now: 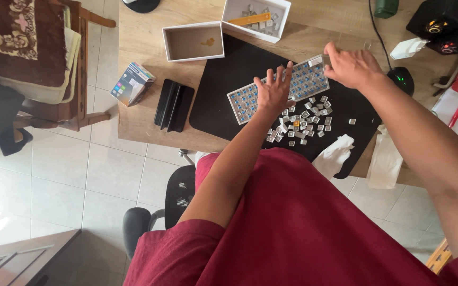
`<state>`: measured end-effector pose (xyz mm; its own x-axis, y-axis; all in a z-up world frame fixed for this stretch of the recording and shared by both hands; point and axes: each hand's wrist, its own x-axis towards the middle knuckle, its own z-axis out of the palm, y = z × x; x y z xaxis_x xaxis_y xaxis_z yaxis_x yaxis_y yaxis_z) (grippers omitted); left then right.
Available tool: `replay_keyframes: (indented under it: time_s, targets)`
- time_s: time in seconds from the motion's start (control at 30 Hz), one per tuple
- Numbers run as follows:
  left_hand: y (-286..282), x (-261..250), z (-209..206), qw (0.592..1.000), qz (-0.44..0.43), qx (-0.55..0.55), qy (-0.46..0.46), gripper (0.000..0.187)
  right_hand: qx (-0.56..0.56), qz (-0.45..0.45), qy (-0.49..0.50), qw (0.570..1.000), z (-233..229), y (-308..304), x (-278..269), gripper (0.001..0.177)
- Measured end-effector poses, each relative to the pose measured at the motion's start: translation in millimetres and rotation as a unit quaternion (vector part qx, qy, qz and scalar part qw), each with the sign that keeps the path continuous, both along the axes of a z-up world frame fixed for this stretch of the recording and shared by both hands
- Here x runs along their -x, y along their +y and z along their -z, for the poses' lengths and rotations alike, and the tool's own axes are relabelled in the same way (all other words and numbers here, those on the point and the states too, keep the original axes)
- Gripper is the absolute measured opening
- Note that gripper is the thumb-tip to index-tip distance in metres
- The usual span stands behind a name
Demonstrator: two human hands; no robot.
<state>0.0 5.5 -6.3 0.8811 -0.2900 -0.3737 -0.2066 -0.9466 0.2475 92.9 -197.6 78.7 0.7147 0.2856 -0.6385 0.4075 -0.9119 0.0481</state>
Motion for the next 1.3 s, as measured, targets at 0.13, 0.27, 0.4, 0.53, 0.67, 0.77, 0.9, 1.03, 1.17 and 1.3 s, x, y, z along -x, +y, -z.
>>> replay_keyframes:
  time_s: [0.13,0.27,0.4,0.53,0.67,0.77,0.9,1.03,1.17,1.3]
  targets:
    - [0,1,-2,1.000,0.000,0.004,0.005,0.132,-0.026,-0.063,-0.072,0.995,23,-15,4,0.035]
    - [0,1,-2,1.000,-0.008,0.007,-0.006,0.133,-0.083,-0.060,-0.080,0.992,18,-11,2,0.032]
    - [1,0,-2,1.000,-0.012,0.012,-0.017,0.132,-0.193,-0.035,-0.077,0.978,16,-9,3,0.037]
    - [1,3,-1,1.000,-0.012,0.015,-0.007,0.132,-0.238,0.005,-0.052,0.970,23,-16,2,0.034]
    - [1,3,0,0.999,-0.015,0.018,-0.025,0.132,-0.347,0.045,-0.024,0.936,26,-18,4,0.036]
    - [1,2,1,1.000,-0.012,0.016,-0.017,0.132,-0.384,0.059,-0.020,0.921,28,-19,7,0.038]
    - [0,3,2,1.000,-0.012,0.017,-0.019,0.132,-0.347,0.041,-0.050,0.936,26,-21,10,0.038]
    - [-1,2,2,1.000,-0.012,0.013,-0.008,0.132,-0.302,0.035,-0.066,0.950,26,-16,9,0.038]
    - [-1,2,2,1.000,-0.010,0.009,-0.009,0.133,-0.220,0.021,-0.049,0.974,39,-20,6,0.038]
    - [-1,3,3,1.000,-0.015,0.009,-0.013,0.133,-0.195,-0.003,-0.026,0.980,52,-23,-1,0.041]
